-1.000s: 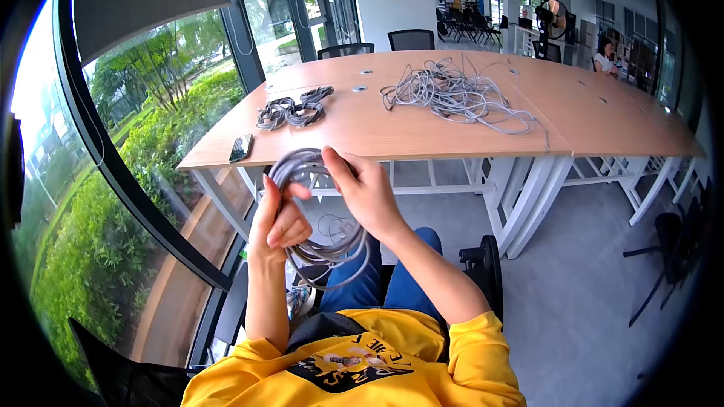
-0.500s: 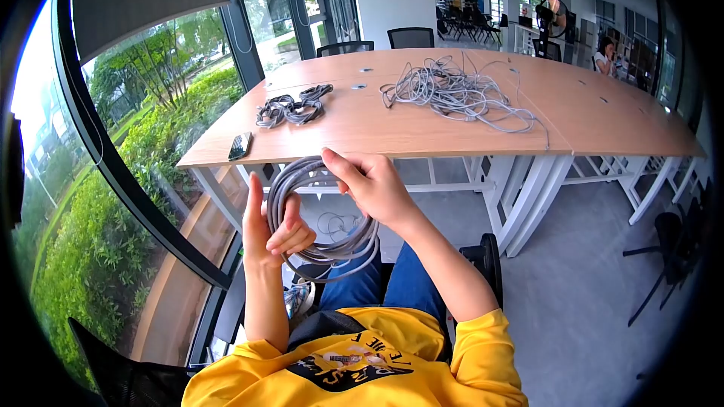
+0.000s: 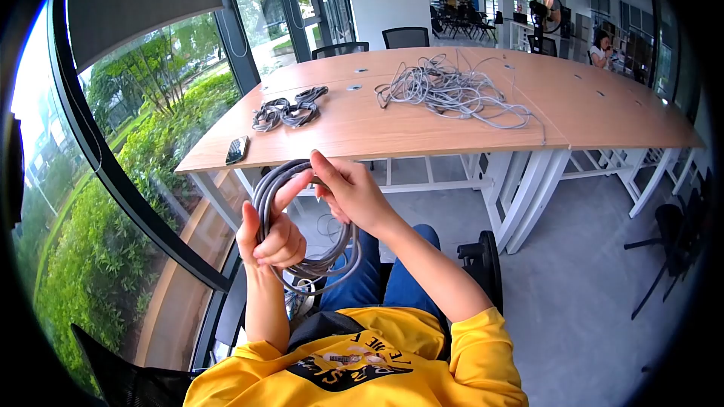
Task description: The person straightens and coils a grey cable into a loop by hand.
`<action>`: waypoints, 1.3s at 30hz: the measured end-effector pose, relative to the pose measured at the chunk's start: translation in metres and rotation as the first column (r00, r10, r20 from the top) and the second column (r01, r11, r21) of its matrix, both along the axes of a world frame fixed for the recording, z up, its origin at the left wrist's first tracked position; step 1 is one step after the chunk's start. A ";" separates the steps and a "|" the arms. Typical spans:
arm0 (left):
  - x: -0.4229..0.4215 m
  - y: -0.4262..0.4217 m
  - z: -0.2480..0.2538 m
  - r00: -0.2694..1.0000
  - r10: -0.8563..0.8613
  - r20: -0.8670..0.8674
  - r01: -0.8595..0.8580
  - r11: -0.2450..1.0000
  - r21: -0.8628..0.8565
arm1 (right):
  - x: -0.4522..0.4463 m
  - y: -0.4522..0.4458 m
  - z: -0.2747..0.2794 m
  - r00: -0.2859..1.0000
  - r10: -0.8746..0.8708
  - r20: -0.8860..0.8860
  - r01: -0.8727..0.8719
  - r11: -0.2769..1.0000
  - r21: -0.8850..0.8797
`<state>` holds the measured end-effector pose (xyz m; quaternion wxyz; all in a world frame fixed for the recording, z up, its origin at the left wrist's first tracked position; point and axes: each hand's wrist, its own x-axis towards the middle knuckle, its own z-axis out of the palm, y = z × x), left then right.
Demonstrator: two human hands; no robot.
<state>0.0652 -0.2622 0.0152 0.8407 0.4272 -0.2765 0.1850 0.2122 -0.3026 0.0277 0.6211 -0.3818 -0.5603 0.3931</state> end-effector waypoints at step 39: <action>-0.030 0.013 0.022 0.945 0.255 0.204 -0.250 0.967 -0.051 | 0.050 0.000 0.049 0.647 -0.643 0.410 0.431 0.752 0.499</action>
